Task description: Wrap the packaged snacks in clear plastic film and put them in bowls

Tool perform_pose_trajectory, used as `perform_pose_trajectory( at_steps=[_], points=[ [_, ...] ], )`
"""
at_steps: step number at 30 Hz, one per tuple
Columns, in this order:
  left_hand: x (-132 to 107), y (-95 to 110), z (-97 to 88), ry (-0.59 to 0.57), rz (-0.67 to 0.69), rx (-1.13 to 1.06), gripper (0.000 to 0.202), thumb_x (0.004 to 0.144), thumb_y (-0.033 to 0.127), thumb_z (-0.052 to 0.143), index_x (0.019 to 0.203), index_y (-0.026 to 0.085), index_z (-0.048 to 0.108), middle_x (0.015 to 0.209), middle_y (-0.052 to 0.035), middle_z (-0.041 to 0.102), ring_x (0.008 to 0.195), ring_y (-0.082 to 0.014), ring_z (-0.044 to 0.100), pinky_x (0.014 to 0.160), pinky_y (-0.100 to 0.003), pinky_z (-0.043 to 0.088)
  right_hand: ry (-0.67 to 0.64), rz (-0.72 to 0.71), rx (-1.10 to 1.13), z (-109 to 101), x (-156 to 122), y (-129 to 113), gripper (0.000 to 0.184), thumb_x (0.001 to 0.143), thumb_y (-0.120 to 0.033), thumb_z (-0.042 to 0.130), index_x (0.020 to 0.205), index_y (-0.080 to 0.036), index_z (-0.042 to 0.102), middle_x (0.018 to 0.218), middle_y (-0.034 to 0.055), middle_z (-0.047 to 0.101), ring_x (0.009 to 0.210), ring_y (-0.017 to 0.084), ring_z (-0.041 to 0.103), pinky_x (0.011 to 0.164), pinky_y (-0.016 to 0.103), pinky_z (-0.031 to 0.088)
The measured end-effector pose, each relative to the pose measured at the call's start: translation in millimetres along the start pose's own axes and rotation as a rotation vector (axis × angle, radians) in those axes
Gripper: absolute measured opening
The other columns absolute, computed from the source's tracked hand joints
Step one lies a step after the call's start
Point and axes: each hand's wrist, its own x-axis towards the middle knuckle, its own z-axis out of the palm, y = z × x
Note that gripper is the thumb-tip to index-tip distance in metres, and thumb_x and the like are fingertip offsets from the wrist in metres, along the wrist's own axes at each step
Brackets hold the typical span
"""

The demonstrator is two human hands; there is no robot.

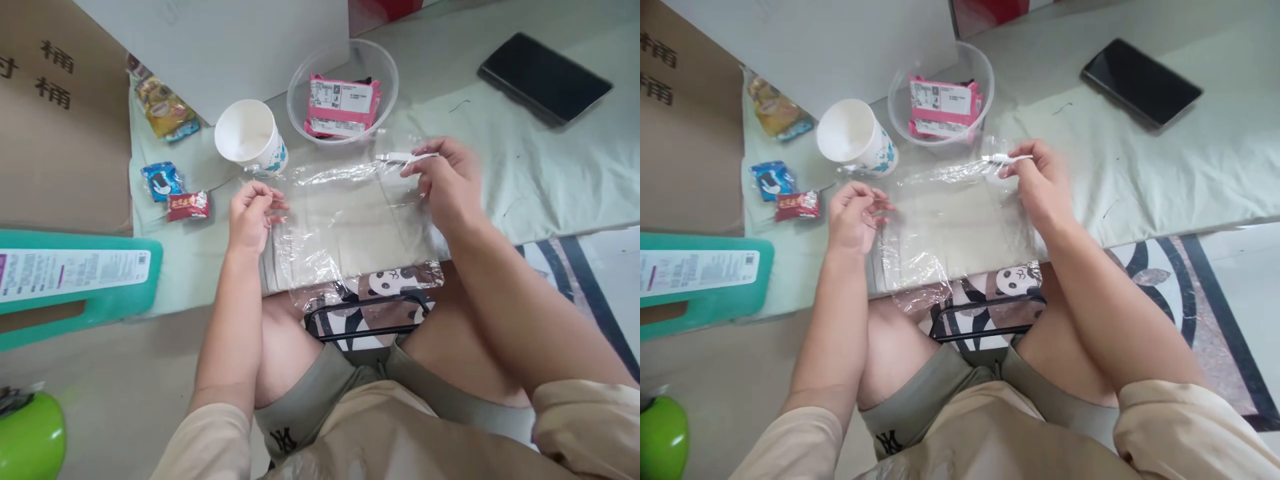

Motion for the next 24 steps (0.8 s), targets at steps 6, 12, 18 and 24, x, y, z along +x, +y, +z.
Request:
perform_pose_trajectory(
  at_steps=[6, 12, 18, 24],
  points=[
    [-4.6, 4.3, -17.1, 0.014, 0.032, -0.057, 0.030, 0.070, 0.041, 0.082, 0.089, 0.028, 0.063, 0.094, -0.0012, 0.076, 0.082, -0.0168, 0.074, 0.058, -0.025, 0.054, -0.262, 0.003, 0.028, 9.6, -15.3, -14.2, 0.014, 0.076, -0.021, 0.076, 0.084, -0.023, 0.065, 0.081, -0.0008, 0.069, 0.064, 0.013, 0.058, 0.056, 0.029, 0.044],
    [-14.4, -4.2, -25.5, -0.246, -0.202, 0.128, 0.033, 0.062, 0.025, 0.086, 0.089, 0.015, 0.071, 0.089, -0.0092, 0.079, 0.067, -0.0172, 0.075, 0.052, -0.022, 0.054, -0.093, -0.063, -0.013, 18.9, -12.8, -5.9, 0.017, 0.084, -0.026, 0.074, 0.083, -0.025, 0.057, 0.082, -0.0004, 0.069, 0.054, 0.010, 0.050, 0.047, 0.028, 0.042],
    [-4.3, -14.8, -27.9, -0.024, 0.050, 0.074, 0.015, 0.067, 0.008, 0.073, 0.063, 0.017, 0.062, 0.085, -0.0012, 0.077, 0.044, -0.0032, 0.058, 0.038, -0.014, 0.039, -0.033, -0.052, -0.024, 16.1, -16.9, -15.5, 0.013, 0.078, -0.011, 0.068, 0.082, -0.021, 0.061, 0.096, 0.0030, 0.072, 0.050, 0.005, 0.045, 0.038, 0.021, 0.034],
    [4.2, -18.2, -33.0, 0.028, 0.148, -0.099, 0.022, 0.067, 0.006, 0.076, 0.056, 0.018, 0.061, 0.081, 0.0026, 0.074, 0.045, -0.0007, 0.055, 0.042, -0.013, 0.045, -0.055, -0.149, 0.191, 14.4, -12.8, -8.4, 0.012, 0.075, -0.008, 0.067, 0.073, -0.019, 0.061, 0.101, 0.0019, 0.068, 0.045, 0.000, 0.039, 0.038, 0.022, 0.029]
  ],
)
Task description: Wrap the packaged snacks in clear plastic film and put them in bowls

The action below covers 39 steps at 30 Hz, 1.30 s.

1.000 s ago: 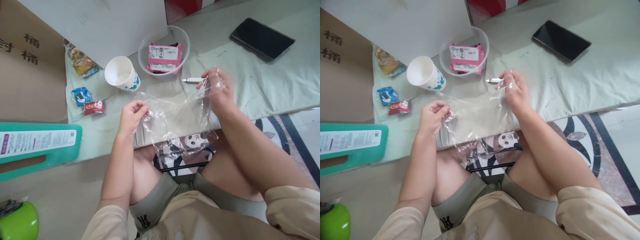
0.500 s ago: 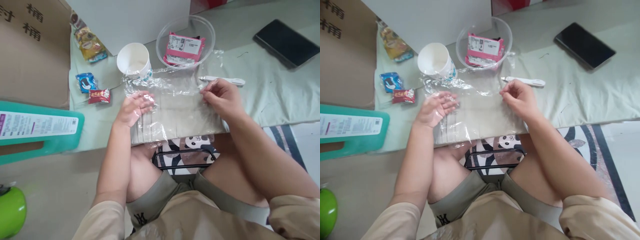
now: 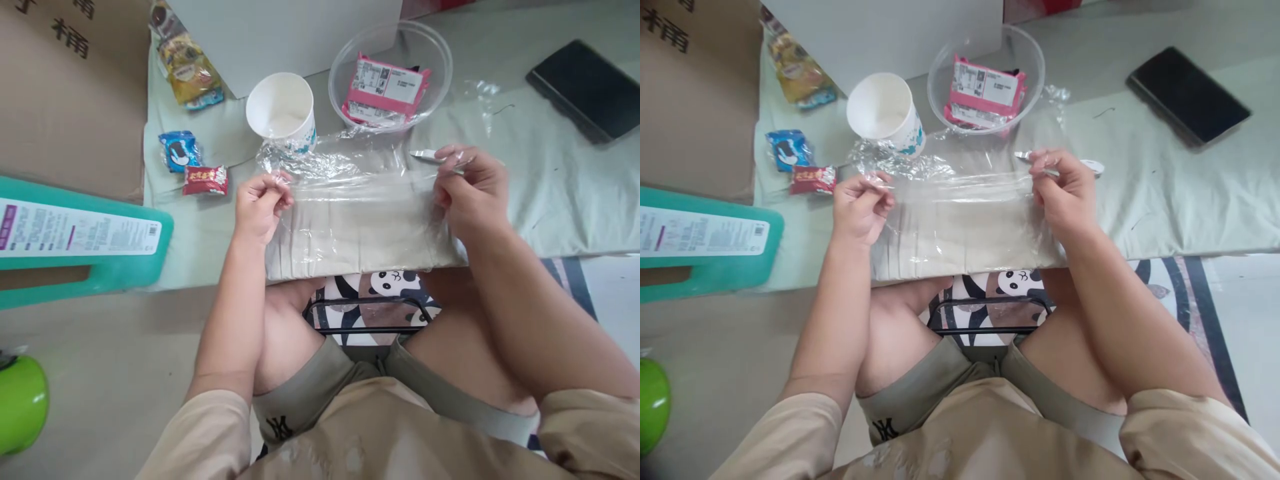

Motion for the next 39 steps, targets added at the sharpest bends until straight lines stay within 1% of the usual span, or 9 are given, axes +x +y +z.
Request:
perform_pose_trajectory(
  at_steps=[5, 8, 11, 14, 21, 24, 28, 35, 39],
  points=[
    [2.0, -0.8, -6.6, -0.086, -0.016, -0.042, 0.019, 0.065, 0.013, 0.083, 0.060, 0.020, 0.066, 0.090, 0.0016, 0.076, 0.055, -0.0044, 0.064, 0.052, -0.016, 0.055, 0.032, -0.061, 0.048, -3.7, 3.0, 5.2, 0.014, 0.074, -0.009, 0.067, 0.067, -0.019, 0.061, 0.105, 0.0053, 0.065, 0.055, 0.004, 0.047, 0.038, 0.022, 0.028],
    [0.9, 1.0, -7.8, -0.215, -0.066, -0.035, 0.020, 0.062, 0.024, 0.091, 0.073, 0.025, 0.074, 0.110, 0.0000, 0.077, 0.068, -0.0101, 0.072, 0.053, -0.019, 0.058, 0.031, -0.115, -0.051, -6.1, 2.0, 4.6, 0.018, 0.073, -0.008, 0.062, 0.061, -0.020, 0.060, 0.095, 0.0084, 0.064, 0.093, 0.018, 0.063, 0.046, 0.022, 0.035],
    [-0.1, 2.0, -6.9, -0.262, -0.065, -0.062, 0.026, 0.057, 0.030, 0.096, 0.069, 0.024, 0.073, 0.117, -0.0004, 0.074, 0.078, -0.0133, 0.074, 0.056, -0.021, 0.061, 0.026, -0.190, -0.146, -8.2, 1.0, 4.0, 0.024, 0.073, -0.005, 0.057, 0.057, -0.023, 0.061, 0.083, 0.0064, 0.062, 0.113, 0.021, 0.061, 0.078, 0.034, 0.053],
    [0.8, 0.3, -7.3, -0.242, -0.029, -0.114, 0.032, 0.056, 0.031, 0.097, 0.058, 0.020, 0.067, 0.111, -0.0013, 0.072, 0.079, -0.0134, 0.073, 0.058, -0.023, 0.062, 0.034, -0.221, -0.162, -8.9, 1.1, 3.3, 0.025, 0.072, -0.003, 0.059, 0.058, -0.023, 0.063, 0.093, 0.0051, 0.063, 0.109, 0.021, 0.062, 0.103, 0.047, 0.046],
    [9.9, -12.8, -12.8, -0.162, 0.103, -0.043, 0.036, 0.061, 0.016, 0.090, 0.047, 0.017, 0.057, 0.110, -0.0021, 0.069, 0.092, -0.0172, 0.072, 0.066, -0.027, 0.061, -0.042, -0.189, -0.264, -15.5, 2.2, 4.1, 0.014, 0.075, -0.013, 0.058, 0.078, -0.023, 0.068, 0.115, 0.0099, 0.063, 0.122, 0.026, 0.059, 0.110, 0.054, 0.044],
    [14.4, -20.3, -15.5, -0.127, 0.183, 0.072, 0.029, 0.064, 0.015, 0.085, 0.048, 0.019, 0.062, 0.110, -0.0031, 0.068, 0.098, -0.0198, 0.071, 0.074, -0.031, 0.062, -0.175, -0.213, -0.348, -24.7, -1.0, 0.4, 0.040, 0.069, -0.015, 0.059, 0.106, -0.026, 0.069, 0.139, 0.0117, 0.056, 0.136, 0.030, 0.053, 0.111, 0.055, 0.046],
    [20.4, -29.8, -19.4, -0.086, 0.289, 0.099, 0.030, 0.066, 0.023, 0.088, 0.051, 0.020, 0.062, 0.110, -0.0030, 0.066, 0.101, -0.0208, 0.069, 0.084, -0.037, 0.062, -0.356, -0.356, -0.440, -28.1, -8.7, -11.2, 0.039, 0.075, -0.031, 0.065, 0.114, -0.028, 0.065, 0.148, 0.0111, 0.053, 0.142, 0.033, 0.049, 0.120, 0.060, 0.038],
    [25.8, -36.1, -24.0, -0.062, 0.296, 0.118, 0.040, 0.067, 0.035, 0.091, 0.054, 0.018, 0.057, 0.113, -0.0032, 0.064, 0.102, -0.0207, 0.068, 0.086, -0.037, 0.059, -0.443, -0.539, -0.613, -7.4, -17.0, -20.8, 0.004, 0.086, -0.024, 0.065, 0.086, -0.027, 0.063, 0.103, 0.0047, 0.075, 0.112, 0.029, 0.070, 0.099, 0.052, 0.056],
    [28.7, -39.1, -27.8, 0.019, 0.300, 0.159, 0.035, 0.068, 0.030, 0.088, 0.056, 0.019, 0.057, 0.111, -0.0036, 0.063, 0.104, -0.0207, 0.066, 0.096, -0.040, 0.055, -0.617, -0.582, -0.608, 0.8, -26.6, -24.9, 0.007, 0.088, -0.021, 0.064, 0.083, -0.027, 0.065, 0.110, 0.0043, 0.075, 0.113, 0.027, 0.070, 0.096, 0.047, 0.056]
  ],
)
